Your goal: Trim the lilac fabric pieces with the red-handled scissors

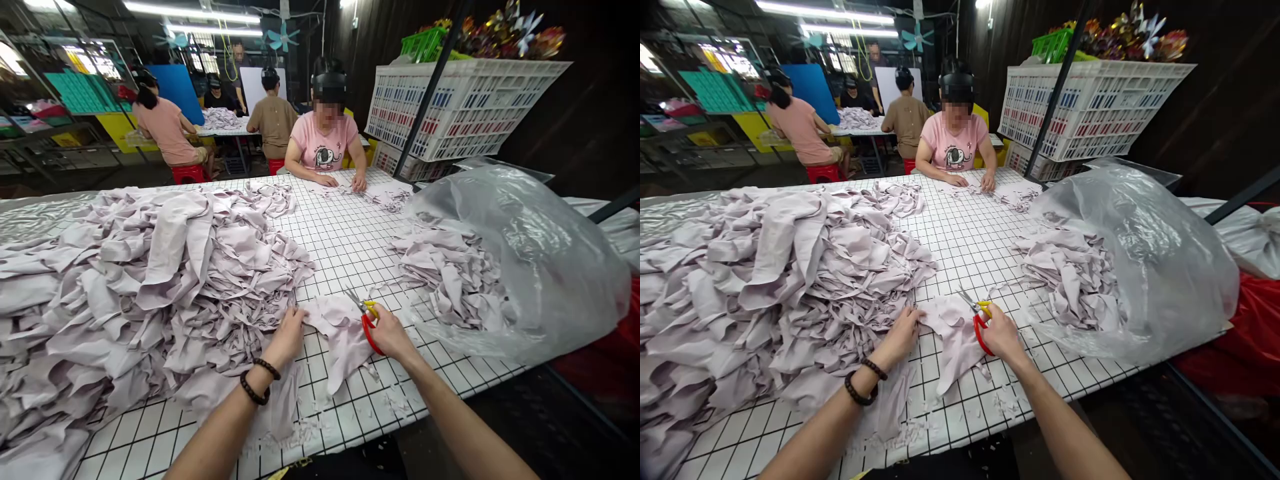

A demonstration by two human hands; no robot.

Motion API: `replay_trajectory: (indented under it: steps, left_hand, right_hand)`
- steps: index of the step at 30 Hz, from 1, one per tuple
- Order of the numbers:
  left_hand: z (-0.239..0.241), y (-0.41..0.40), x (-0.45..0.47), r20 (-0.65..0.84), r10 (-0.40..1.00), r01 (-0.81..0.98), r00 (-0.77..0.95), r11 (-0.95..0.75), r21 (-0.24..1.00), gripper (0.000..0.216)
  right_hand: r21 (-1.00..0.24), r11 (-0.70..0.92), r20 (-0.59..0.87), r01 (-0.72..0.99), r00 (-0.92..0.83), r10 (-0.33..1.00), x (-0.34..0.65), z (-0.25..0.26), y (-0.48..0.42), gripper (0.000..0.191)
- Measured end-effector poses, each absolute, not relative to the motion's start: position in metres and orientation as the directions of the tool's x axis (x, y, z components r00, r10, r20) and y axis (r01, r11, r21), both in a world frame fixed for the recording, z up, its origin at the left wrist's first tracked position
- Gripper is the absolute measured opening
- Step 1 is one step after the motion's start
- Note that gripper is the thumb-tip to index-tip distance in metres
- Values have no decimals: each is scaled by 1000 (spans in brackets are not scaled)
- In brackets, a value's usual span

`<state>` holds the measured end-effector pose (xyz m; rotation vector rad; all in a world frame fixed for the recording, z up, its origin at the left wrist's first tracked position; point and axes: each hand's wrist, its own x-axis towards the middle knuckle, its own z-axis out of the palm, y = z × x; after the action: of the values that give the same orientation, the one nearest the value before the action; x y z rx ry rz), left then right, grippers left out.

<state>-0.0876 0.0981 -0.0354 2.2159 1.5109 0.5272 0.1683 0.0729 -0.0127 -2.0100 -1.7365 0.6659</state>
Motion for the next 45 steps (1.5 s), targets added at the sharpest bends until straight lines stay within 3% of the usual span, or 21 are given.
replay_trajectory:
  steps: [3,8,11,14,17,20,22,23,25,26,28,30,36,41,45]
  left_hand:
    - [-40,110,-89,85,924,795,374,-366,483,13]
    - [-27,109,-84,218,877,781,427,-480,399,9]
    - [-19,101,-73,292,825,743,483,-563,362,11]
    - [-12,91,-60,410,752,704,515,-645,299,16]
    - [-1,83,-53,515,708,707,482,-662,248,21]
    - [10,73,-50,477,768,689,428,-619,378,22]
    - [14,66,-48,376,819,556,433,-571,604,23]
    - [14,62,-46,287,845,445,452,-492,748,24]
    - [11,54,-40,55,858,162,511,-159,974,33]
    - [8,51,-36,-68,832,30,550,61,998,40]
    - [0,45,-29,-235,769,-133,595,383,914,50]
    - [-7,41,-21,-290,751,-191,593,481,856,49]
    - [-14,41,-8,-244,775,-277,583,472,837,42]
    - [-5,41,-10,-186,881,-118,435,261,958,39]
    - [13,37,-21,16,963,19,271,-22,1000,33]
  right_hand:
    - [-581,-209,-75,786,204,976,190,-5,80,13]
    - [-547,-297,72,783,398,915,198,10,84,17]
    - [-703,-167,1,692,235,972,171,13,71,19]
    - [-892,-31,-41,450,-12,999,138,9,60,22]
    - [-940,21,49,341,73,996,125,7,60,15]
    - [-950,62,122,307,180,976,132,11,66,15]
    - [-945,105,171,309,196,966,139,15,69,19]
    - [-945,121,186,304,194,963,141,16,69,20]
    - [-950,134,193,283,191,962,143,16,68,23]
    - [-952,133,190,274,194,962,143,16,67,24]
    - [-953,133,192,273,205,960,142,14,65,24]
    - [-946,141,206,291,209,956,141,12,64,24]
    - [-914,114,209,389,211,955,143,10,61,22]
    - [-907,82,186,412,220,958,149,15,57,21]
    - [-931,59,115,361,137,984,149,18,52,16]
